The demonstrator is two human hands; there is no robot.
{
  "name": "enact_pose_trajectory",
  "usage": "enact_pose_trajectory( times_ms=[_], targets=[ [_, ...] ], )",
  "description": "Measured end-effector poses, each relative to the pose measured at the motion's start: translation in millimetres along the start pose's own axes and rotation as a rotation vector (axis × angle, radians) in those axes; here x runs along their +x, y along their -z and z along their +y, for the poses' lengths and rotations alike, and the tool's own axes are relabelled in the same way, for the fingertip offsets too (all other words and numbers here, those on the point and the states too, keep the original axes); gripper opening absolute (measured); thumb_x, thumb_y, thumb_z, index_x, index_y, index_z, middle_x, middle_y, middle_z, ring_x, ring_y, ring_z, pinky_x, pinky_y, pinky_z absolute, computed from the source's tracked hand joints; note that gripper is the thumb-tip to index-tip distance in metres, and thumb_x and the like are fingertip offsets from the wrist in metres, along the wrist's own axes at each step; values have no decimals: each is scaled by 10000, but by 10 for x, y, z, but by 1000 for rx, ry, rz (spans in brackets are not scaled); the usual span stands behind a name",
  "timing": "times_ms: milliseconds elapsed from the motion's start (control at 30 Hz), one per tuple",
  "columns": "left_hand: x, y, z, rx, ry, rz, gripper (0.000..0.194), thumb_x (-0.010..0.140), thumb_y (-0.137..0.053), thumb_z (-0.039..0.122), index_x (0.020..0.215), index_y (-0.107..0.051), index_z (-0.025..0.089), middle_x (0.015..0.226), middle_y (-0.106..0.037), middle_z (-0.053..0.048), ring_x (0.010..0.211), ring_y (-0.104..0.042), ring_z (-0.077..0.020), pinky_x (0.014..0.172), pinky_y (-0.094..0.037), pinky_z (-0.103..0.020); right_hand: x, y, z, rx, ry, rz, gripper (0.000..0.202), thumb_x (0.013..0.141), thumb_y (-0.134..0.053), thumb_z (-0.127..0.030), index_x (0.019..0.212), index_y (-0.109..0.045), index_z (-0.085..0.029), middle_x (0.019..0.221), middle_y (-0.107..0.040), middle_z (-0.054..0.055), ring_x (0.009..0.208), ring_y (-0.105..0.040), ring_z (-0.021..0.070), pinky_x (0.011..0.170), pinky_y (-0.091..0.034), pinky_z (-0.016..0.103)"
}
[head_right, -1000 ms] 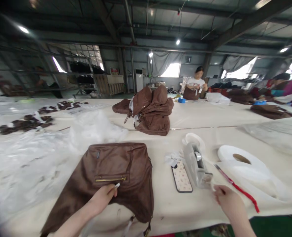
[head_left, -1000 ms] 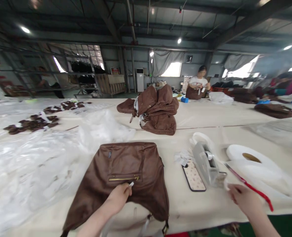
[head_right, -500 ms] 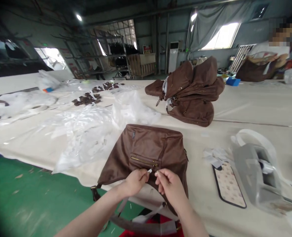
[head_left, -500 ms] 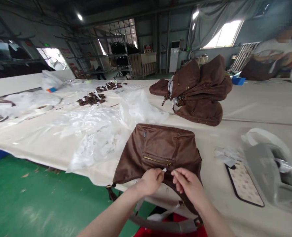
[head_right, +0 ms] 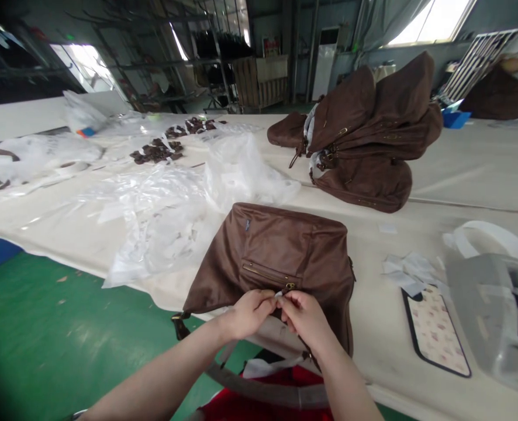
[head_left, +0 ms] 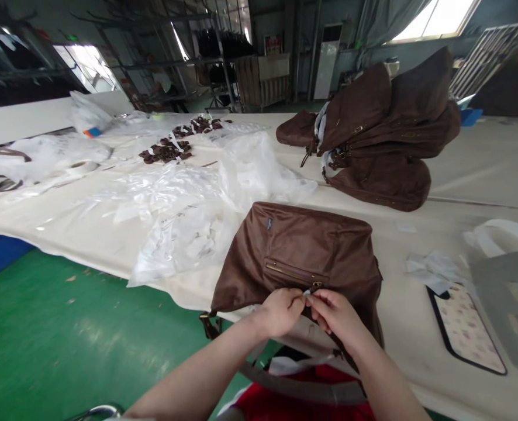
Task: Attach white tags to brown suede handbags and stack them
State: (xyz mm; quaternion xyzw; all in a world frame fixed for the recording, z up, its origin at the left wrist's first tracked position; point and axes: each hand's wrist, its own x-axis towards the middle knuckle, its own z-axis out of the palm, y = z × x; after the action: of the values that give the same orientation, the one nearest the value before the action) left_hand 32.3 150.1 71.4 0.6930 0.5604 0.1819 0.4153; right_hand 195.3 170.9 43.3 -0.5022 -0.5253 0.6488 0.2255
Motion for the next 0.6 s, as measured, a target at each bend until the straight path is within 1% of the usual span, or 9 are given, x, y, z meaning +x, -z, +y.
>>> enact_pose_trajectory(
  times_ms=[67,133,233,300,367,433,467,533,600],
  targets=[
    [38,-10,8,-53,37,27,361,933,-306,263,745,-600,171,763,-649,-45,737,-572,-167,713,-418,-255,-10,23,-5,-11,-24,-10,340,771,-582,-512,711,-571,-177,549,-548,-40,387,-423,68,361,-288,192],
    [81,-17,12,-140,111,35,349,927,-346,286,676,-558,171,679,-591,-26,660,-516,-149,665,-394,-255,-29,54,-6,7,-39,-38,348,754,-598,-523,745,-594,-175,611,-593,-23,443,-489,82,410,-362,199],
    [117,-10,10,-411,261,-26,358,909,-404,332,593,-463,173,554,-440,29,515,-369,-98,526,-310,-227,-58,84,0,64,-60,-69,397,721,-620,-542,851,-643,-168,709,-643,6,539,-573,112,499,-449,228],
    [110,4,2,-600,360,-132,373,907,-391,395,601,-419,184,503,-324,70,431,-243,-74,441,-223,-210,-67,79,15,59,-62,-63,403,714,-622,-536,858,-652,-161,732,-653,17,556,-591,121,514,-466,239],
    [84,12,-13,-848,451,-317,344,898,-384,419,632,-384,200,487,-213,99,395,-118,-65,388,-129,-197,-70,58,41,21,-35,-43,373,741,-599,-517,837,-649,-161,704,-647,14,558,-595,127,523,-472,241],
    [50,6,-36,-1170,508,-509,290,890,-403,377,658,-365,207,493,-160,107,396,-51,-66,364,-60,-186,-75,31,69,-38,13,-20,329,791,-553,-489,803,-638,-171,640,-627,1,553,-591,131,531,-471,241],
    [32,-4,-48,-1303,511,-568,268,889,-412,348,667,-363,206,495,-157,106,399,-38,-67,355,-42,-178,-80,20,79,-73,39,-7,313,815,-527,-471,785,-632,-178,607,-613,-6,549,-586,132,530,-466,238],
    [3,-29,-69,-1446,481,-600,241,895,-425,311,686,-379,201,497,-169,102,403,-25,-67,341,-33,-162,-93,7,83,-133,83,15,297,841,-493,-438,751,-628,-189,572,-599,-14,536,-576,132,517,-454,232],
    [-16,-53,-77,-1494,458,-599,226,895,-447,298,699,-397,196,492,-176,102,404,-17,-66,333,-34,-153,-103,6,63,-155,104,24,284,834,-489,-417,736,-634,-193,569,-607,-14,531,-578,133,506,-451,228]
  ],
)
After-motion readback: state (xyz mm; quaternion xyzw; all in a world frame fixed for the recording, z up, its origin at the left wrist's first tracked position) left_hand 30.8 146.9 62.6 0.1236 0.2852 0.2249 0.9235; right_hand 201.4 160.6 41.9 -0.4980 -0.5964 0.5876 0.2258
